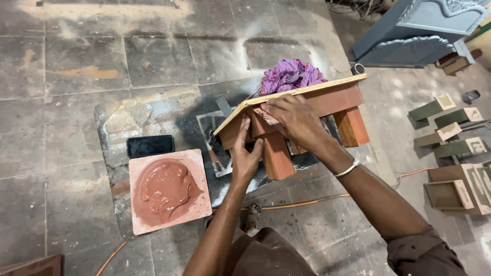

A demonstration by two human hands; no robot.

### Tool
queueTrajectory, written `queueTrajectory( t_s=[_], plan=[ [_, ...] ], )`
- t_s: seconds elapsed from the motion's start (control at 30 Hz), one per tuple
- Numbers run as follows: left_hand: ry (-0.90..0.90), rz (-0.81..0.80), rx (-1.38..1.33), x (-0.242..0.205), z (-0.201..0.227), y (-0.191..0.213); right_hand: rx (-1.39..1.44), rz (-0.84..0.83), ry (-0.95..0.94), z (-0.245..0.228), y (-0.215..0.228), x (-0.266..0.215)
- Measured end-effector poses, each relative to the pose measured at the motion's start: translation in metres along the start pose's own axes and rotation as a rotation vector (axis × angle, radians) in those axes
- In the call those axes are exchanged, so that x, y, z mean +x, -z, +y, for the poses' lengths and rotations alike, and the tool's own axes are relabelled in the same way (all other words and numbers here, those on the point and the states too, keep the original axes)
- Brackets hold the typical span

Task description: The person applies a reddish-brown wood filler to a small wooden stool using a small rectangular tool. They repeatedly scoop filler from a pink tray and spread it onto the stool's legs and top surface, smoothing the material by hand and with the tool.

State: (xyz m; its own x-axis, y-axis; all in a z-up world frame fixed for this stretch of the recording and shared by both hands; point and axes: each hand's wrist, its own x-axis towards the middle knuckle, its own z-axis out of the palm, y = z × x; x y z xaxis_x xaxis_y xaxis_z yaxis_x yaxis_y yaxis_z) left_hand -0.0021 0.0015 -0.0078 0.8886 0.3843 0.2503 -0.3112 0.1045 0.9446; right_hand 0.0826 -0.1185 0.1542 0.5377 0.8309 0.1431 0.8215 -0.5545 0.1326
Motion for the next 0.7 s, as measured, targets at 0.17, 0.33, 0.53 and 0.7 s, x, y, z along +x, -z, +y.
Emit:
queueTrajectory(
  t_s=[0.17,0.33,0.53,0.7],
  plan=[
    [-0.051,0.04,0.209,0.005,-0.011,0.003,0.091,-0.017,-0.064,-0.006,-0.003,0.001],
    [-0.092,0.008,0.16,0.004,-0.01,0.009,0.038,-0.14,-0.041,-0.016,-0.011,-0.036],
    [-0.088,-0.013,0.155,0.005,-0.006,0.014,0.076,0.18,-0.299,0.019,-0.021,-0.067],
    [-0.102,-0.029,0.126,0.007,-0.009,0.016,0.04,0.189,-0.229,-0.045,-0.03,-0.054]
  ],
)
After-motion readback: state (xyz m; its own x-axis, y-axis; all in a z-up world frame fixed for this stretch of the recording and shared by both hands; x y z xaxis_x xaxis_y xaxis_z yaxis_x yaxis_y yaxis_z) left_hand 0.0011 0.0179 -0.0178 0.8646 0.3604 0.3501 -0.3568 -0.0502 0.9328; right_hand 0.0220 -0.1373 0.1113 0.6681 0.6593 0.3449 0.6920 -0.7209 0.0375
